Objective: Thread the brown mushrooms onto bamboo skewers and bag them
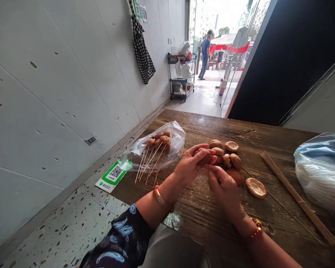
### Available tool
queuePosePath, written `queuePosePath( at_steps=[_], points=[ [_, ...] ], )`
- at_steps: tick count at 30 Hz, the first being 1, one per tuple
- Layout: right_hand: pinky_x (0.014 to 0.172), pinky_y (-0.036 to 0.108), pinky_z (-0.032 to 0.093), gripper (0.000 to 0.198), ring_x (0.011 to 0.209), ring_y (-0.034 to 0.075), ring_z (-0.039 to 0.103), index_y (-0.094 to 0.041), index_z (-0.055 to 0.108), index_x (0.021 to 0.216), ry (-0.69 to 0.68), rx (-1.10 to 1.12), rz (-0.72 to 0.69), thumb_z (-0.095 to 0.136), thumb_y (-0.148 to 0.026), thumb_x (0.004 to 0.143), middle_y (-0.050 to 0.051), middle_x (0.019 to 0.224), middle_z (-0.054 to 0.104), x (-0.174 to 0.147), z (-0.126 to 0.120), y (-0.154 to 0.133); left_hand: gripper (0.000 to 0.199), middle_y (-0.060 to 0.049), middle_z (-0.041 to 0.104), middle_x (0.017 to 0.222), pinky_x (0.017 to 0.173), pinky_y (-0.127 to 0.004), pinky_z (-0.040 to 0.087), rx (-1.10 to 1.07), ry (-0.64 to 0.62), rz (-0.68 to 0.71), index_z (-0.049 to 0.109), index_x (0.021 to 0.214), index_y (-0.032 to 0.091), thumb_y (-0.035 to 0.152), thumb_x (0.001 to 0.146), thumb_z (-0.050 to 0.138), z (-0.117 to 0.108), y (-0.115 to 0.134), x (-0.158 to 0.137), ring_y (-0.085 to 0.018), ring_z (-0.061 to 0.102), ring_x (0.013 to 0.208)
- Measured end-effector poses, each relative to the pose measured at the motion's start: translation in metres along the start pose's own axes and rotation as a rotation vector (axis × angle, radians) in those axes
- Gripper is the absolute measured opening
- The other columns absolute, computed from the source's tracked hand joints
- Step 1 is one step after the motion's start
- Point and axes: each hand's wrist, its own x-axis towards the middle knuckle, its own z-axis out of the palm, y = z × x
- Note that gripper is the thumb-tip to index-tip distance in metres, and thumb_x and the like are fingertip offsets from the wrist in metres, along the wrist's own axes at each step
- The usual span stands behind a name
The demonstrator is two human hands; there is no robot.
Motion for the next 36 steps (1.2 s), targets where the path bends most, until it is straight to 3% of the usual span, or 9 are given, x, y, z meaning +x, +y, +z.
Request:
queuePosePath(
  at_steps=[4,8,13,18,31,36],
  points=[
    [0.06,0.028,0.047,0.031,0.064,0.019,0.06,-0.015,0.067,0.103,-0.037,0.019,0.024,0.047,-0.036,0.091,0.0,0.056,0.057,-0.002,0.0,0.0,0.033,-0.009,0.072,0.091,0.08,-0.032,0.054,-0.024,0.048,0.052,0.061,0.102,0.013,0.026,0.076,0.076,0.0,0.001,-0.001,-0.018,0.07,0.08],
    [0.059,0.027,0.047,0.03,0.063,0.018,0.059,-0.016,0.067,0.099,-0.061,0.026,0.018,0.047,-0.038,0.092,0.0,0.059,0.057,-0.004,0.002,0.003,0.032,-0.009,0.072,0.093,0.085,-0.034,0.054,-0.048,0.094,0.125,0.06,0.101,0.013,0.026,0.076,0.076,-0.002,-0.001,-0.001,-0.017,0.071,0.082],
    [0.067,0.029,0.048,0.029,0.068,0.018,0.06,-0.017,0.065,0.099,-0.006,-0.01,-0.016,0.045,-0.037,0.093,0.004,0.075,0.064,-0.008,0.006,0.007,0.035,-0.008,0.072,0.094,0.084,-0.032,0.054,-0.058,0.09,0.122,0.059,0.102,0.013,0.028,0.076,0.076,0.001,-0.006,-0.002,-0.016,0.07,0.081],
    [0.066,0.029,0.048,0.026,0.065,0.019,0.058,-0.018,0.064,0.093,0.027,-0.034,-0.008,0.045,-0.037,0.093,0.0,0.062,0.055,-0.008,0.006,0.004,0.036,-0.007,0.072,0.089,0.083,-0.031,0.053,-0.033,0.078,0.092,0.06,0.101,0.013,0.028,0.074,0.078,0.004,-0.008,-0.003,-0.016,0.07,0.078],
    [0.067,0.029,0.047,0.025,0.067,0.018,0.057,-0.019,0.064,0.091,0.027,-0.014,-0.003,0.047,-0.036,0.093,0.002,0.072,0.062,-0.006,0.004,-0.002,0.039,-0.008,0.072,0.088,0.08,-0.03,0.052,-0.009,0.063,0.062,0.06,0.1,0.013,0.029,0.071,0.08,0.005,-0.008,-0.004,-0.017,0.07,0.078],
    [0.062,0.028,0.046,0.024,0.061,0.017,0.054,-0.019,0.063,0.091,0.024,-0.007,0.004,0.046,-0.037,0.093,-0.001,0.064,0.055,-0.005,0.003,-0.007,0.032,-0.009,0.072,0.091,0.074,-0.03,0.052,0.01,0.014,0.048,0.061,0.098,0.013,0.029,0.075,0.076,0.006,-0.01,-0.006,-0.018,0.069,0.078]
  ],
)
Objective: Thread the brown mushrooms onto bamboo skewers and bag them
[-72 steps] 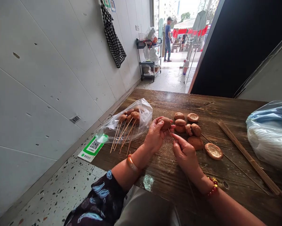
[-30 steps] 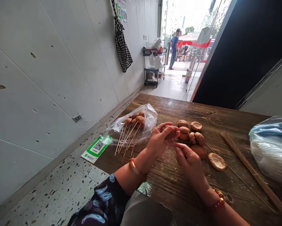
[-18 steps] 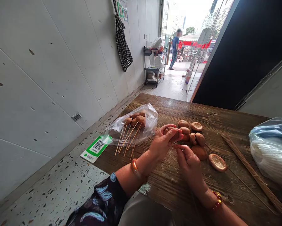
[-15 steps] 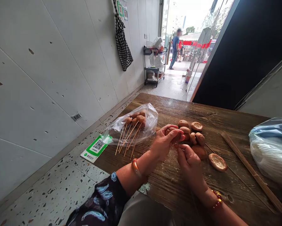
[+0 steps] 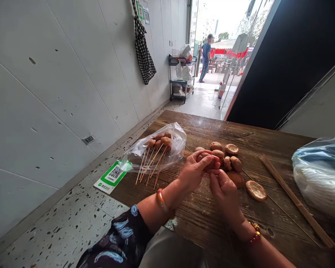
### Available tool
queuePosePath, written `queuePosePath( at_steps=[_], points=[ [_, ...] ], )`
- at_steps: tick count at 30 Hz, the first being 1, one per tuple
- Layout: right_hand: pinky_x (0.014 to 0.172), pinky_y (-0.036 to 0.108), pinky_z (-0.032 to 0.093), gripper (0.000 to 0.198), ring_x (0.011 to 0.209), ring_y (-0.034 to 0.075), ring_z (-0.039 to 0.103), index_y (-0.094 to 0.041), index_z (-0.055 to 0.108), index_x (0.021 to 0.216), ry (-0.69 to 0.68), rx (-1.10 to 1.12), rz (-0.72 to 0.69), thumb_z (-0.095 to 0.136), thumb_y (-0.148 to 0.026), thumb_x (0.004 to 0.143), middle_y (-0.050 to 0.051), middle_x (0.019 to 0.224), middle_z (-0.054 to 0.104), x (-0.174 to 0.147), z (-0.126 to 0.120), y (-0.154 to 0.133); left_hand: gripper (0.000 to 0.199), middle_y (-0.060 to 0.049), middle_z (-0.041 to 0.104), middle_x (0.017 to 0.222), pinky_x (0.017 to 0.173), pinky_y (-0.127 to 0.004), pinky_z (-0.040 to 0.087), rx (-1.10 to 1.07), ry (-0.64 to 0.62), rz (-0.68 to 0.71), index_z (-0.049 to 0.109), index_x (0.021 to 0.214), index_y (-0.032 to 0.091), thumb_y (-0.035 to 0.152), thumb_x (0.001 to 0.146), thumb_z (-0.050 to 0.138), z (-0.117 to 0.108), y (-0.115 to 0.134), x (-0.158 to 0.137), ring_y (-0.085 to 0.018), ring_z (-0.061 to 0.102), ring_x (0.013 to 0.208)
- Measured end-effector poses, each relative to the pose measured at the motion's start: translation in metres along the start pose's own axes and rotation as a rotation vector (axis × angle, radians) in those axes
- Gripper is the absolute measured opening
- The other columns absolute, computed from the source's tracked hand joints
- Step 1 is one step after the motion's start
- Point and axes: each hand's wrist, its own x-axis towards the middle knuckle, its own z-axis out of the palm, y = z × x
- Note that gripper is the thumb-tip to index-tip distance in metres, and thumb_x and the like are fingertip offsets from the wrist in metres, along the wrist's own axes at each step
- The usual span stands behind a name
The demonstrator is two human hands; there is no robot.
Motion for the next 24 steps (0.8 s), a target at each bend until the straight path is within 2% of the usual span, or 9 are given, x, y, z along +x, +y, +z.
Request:
queuePosePath(
  at_steps=[10,20,24],
  points=[
    [0.058,0.028,0.043,0.026,0.059,0.015,0.05,-0.019,0.061,0.084,0.019,0.008,0.01,0.047,-0.039,0.091,0.0,0.066,0.058,0.002,0.002,0.004,0.029,-0.009,0.072,0.09,0.076,-0.029,0.051,-0.009,-0.013,-0.012,0.063,0.096,0.013,0.028,0.075,0.076,0.001,-0.004,-0.002,-0.017,0.069,0.077],
    [0.043,0.023,0.034,0.032,0.045,0.01,0.036,-0.018,0.063,0.087,-0.09,0.236,0.082,0.05,-0.046,0.091,-0.006,0.052,0.042,0.005,0.004,0.013,0.034,-0.009,0.072,0.086,0.074,-0.031,0.053,0.014,0.057,-0.039,0.06,0.096,0.013,0.031,0.073,0.078,-0.005,-0.001,0.003,-0.017,0.069,0.073],
    [0.041,0.023,0.033,0.033,0.045,0.01,0.037,-0.017,0.065,0.092,-0.128,0.239,0.068,0.051,-0.046,0.09,-0.006,0.051,0.043,0.004,0.005,0.015,0.036,-0.007,0.072,0.085,0.075,-0.032,0.054,0.005,0.117,-0.007,0.059,0.098,0.013,0.03,0.073,0.078,-0.01,0.006,0.007,-0.016,0.069,0.072]
  ],
)
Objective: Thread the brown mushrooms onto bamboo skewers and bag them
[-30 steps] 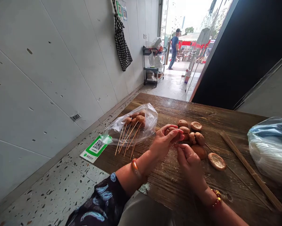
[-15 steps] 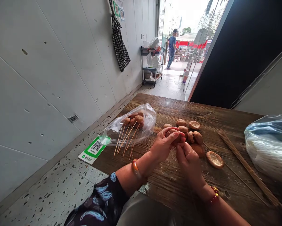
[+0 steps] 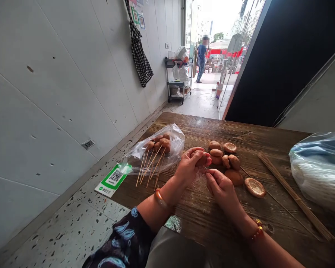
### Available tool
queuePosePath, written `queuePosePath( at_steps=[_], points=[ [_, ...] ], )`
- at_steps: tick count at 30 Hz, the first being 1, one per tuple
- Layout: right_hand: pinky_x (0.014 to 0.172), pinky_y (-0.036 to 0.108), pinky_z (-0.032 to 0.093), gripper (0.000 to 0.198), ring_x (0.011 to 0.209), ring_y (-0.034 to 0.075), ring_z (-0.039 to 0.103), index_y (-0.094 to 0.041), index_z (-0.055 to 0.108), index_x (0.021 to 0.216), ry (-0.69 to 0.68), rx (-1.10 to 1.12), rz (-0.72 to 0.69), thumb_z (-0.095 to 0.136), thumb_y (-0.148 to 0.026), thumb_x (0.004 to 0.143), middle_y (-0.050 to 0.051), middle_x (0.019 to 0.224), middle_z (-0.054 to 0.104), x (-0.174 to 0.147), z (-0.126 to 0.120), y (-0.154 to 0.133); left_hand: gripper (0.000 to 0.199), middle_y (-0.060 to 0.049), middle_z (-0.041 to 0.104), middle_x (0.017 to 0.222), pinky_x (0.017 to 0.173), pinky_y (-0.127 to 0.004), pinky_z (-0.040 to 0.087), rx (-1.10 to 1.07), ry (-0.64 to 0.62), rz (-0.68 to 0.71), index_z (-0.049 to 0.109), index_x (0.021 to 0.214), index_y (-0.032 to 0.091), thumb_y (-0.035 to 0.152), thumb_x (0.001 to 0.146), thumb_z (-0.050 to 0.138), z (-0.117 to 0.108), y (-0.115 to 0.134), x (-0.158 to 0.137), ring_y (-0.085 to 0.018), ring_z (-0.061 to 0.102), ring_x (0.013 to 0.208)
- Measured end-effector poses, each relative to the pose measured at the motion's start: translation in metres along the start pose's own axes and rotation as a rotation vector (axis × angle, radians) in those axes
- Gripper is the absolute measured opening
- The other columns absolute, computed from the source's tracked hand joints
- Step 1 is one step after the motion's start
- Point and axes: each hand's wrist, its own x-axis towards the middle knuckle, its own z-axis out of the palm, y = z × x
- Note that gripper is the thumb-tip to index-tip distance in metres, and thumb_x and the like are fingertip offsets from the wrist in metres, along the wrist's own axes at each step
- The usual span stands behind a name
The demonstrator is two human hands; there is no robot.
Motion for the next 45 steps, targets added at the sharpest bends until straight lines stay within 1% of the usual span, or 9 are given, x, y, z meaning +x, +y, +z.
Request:
queuePosePath(
  at_steps=[7,16,20,26,30,33,37,41,45],
  points=[
    [0.043,0.022,0.033,0.025,0.049,0.011,0.039,-0.018,0.061,0.083,0.039,-0.074,-0.011,0.048,-0.037,0.091,-0.004,0.055,0.046,-0.001,-0.001,0.001,0.036,-0.006,0.072,0.085,0.078,-0.035,0.055,0.038,0.02,0.021,0.06,0.098,0.013,0.03,0.072,0.078,-0.001,-0.002,0.004,-0.016,0.069,0.073],
    [0.064,0.026,0.043,0.022,0.065,0.014,0.05,-0.019,0.056,0.08,0.097,-0.064,-0.079,0.046,-0.034,0.091,0.0,0.072,0.057,0.01,-0.001,0.001,0.031,-0.006,0.072,0.084,0.076,-0.026,0.054,0.094,-0.004,-0.03,0.062,0.096,0.013,0.027,0.073,0.077,0.006,-0.015,0.005,-0.013,0.069,0.074],
    [0.058,0.025,0.041,0.022,0.06,0.012,0.047,-0.019,0.057,0.081,0.088,-0.035,-0.052,0.047,-0.036,0.091,-0.002,0.066,0.052,0.012,-0.002,0.002,0.036,-0.007,0.073,0.088,0.079,-0.029,0.054,0.068,-0.042,-0.05,0.06,0.102,0.014,0.029,0.074,0.077,0.006,-0.013,0.004,-0.016,0.07,0.077],
    [0.046,0.024,0.033,0.027,0.045,0.011,0.037,-0.018,0.059,0.086,0.102,0.053,0.039,0.047,-0.043,0.091,-0.007,0.051,0.042,0.01,-0.004,0.004,0.044,-0.01,0.072,0.099,0.076,-0.035,0.054,-0.101,-0.114,-0.154,0.057,0.112,0.017,0.05,0.083,0.063,-0.002,-0.005,0.007,-0.024,0.071,0.088],
    [0.045,0.024,0.033,0.029,0.043,0.01,0.036,-0.019,0.058,0.086,0.115,0.054,0.044,0.047,-0.044,0.093,-0.008,0.049,0.041,0.009,-0.004,0.006,0.036,-0.01,0.073,0.099,0.08,-0.031,0.053,-0.088,-0.187,-0.155,0.06,0.108,0.016,0.039,0.082,0.069,-0.001,-0.011,0.005,-0.023,0.07,0.091],
    [0.052,0.025,0.039,0.028,0.049,0.012,0.046,-0.019,0.06,0.084,0.098,-0.067,-0.028,0.049,-0.042,0.093,-0.004,0.054,0.05,0.009,-0.008,0.002,0.026,-0.011,0.072,0.101,0.082,-0.03,0.052,-0.049,-0.238,-0.125,0.063,0.102,0.014,0.028,0.081,0.069,0.001,-0.013,0.003,-0.022,0.069,0.093],
    [0.063,0.027,0.045,0.033,0.062,0.015,0.057,-0.018,0.068,0.091,0.161,-0.274,-0.09,0.048,-0.044,0.093,0.001,0.068,0.064,0.012,-0.032,-0.004,0.018,-0.01,0.073,0.094,0.085,-0.034,0.052,-0.068,-0.172,-0.096,0.062,0.097,0.014,0.024,0.082,0.065,-0.004,-0.009,0.005,-0.021,0.07,0.089],
    [0.064,0.028,0.045,0.037,0.067,0.017,0.061,-0.018,0.068,0.099,0.349,-0.443,-0.018,0.049,-0.048,0.091,0.003,0.074,0.068,0.02,-0.084,0.002,0.018,-0.01,0.073,0.091,0.083,-0.034,0.053,-0.081,-0.167,-0.136,0.06,0.098,0.015,0.023,0.081,0.062,-0.01,-0.007,0.008,-0.021,0.071,0.083],
    [0.061,0.028,0.041,0.035,0.069,0.019,0.062,-0.018,0.069,0.094,0.18,-0.735,0.078,0.05,-0.046,0.088,0.005,0.08,0.071,0.03,-0.138,0.018,0.017,-0.012,0.072,0.09,0.08,-0.035,0.054,-0.103,-0.17,-0.17,0.059,0.097,0.014,0.026,0.084,0.057,-0.011,-0.009,0.009,-0.021,0.071,0.079]
  ],
)
